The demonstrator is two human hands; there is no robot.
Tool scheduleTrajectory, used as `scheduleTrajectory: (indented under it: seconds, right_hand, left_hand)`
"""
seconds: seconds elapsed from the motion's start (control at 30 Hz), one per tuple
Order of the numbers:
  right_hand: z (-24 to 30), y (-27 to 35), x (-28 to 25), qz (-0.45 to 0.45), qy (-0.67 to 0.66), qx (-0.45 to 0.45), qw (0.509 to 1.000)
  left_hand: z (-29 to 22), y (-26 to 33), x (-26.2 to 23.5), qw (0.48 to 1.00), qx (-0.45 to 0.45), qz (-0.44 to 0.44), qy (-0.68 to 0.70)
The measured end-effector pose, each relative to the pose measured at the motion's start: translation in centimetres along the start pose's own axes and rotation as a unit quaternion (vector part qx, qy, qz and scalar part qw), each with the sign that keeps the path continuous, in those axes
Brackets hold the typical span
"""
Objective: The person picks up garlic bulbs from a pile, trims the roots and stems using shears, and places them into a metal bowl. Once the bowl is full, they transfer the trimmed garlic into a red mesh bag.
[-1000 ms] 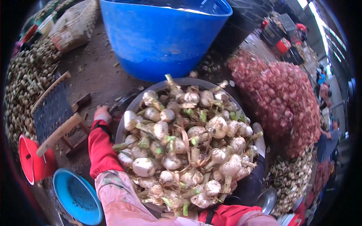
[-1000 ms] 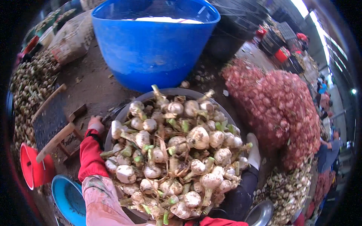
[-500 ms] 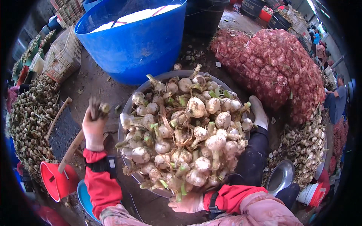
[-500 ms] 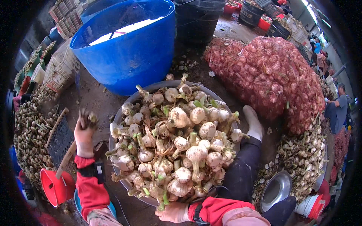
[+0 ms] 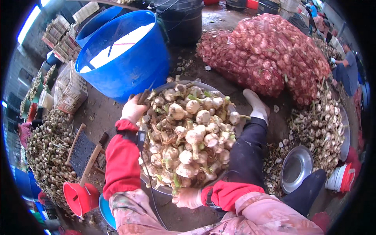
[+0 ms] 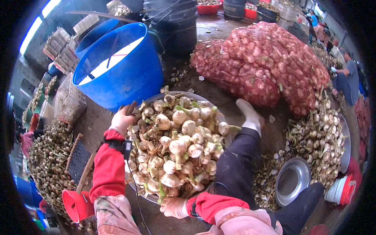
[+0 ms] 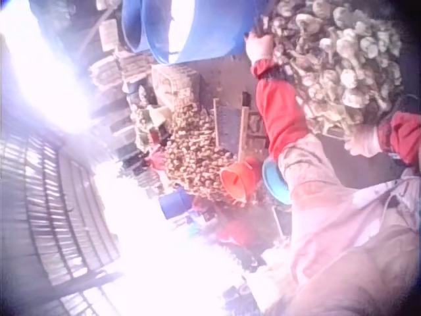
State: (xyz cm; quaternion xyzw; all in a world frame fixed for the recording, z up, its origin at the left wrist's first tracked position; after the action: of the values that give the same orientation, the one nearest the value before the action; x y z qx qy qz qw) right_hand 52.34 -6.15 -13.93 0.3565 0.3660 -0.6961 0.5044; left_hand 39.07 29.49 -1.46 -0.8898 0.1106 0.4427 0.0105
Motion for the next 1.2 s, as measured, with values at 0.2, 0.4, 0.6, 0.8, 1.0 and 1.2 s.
scheduleTrajectory:
  seconds: [0.2,0.4,0.6,0.8,1.0,1.2]
  right_hand:
    - [2.9,4.7,-12.6,-0.197,-0.146,0.177,0.953]
    - [5.4,9.5,-15.8,-0.337,-0.539,0.361,0.683]
    - [3.3,11.5,-19.4,-0.469,-0.357,0.382,0.712]
    - [-6.8,10.4,-20.3,-0.363,0.138,0.513,0.765]
    - [-12.7,6.2,-21.0,-0.312,0.088,0.51,0.797]
    - [-16.5,1.0,-25.0,-0.244,-0.032,0.499,0.831]
  left_hand:
    - [-7.1,16.9,-0.2,0.927,0.066,-0.165,0.331]
    - [-13.7,31.5,12.6,0.96,0.161,-0.017,0.227]
    - [-19.5,29.6,8.4,0.98,0.179,-0.054,0.06]
    - [-11.0,16.3,7.3,0.979,0.043,-0.015,-0.201]
    - [-4.2,8.0,7.2,0.992,-0.031,0.119,-0.029]
    - [-0.5,4.8,8.3,0.988,-0.081,0.092,-0.097]
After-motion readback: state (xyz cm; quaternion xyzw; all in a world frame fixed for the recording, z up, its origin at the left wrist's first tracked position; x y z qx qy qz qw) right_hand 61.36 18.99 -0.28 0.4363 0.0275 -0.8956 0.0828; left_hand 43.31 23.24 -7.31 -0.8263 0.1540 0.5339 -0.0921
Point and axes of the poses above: each hand's wrist, its own y-axis away from the middle knuckle, its own x-axis out of the palm, z = x × y, the point moved 2 cm from there along -y, towards the middle knuckle, and after that the axes turned 8 degrees about y, right-handed, at the moved point
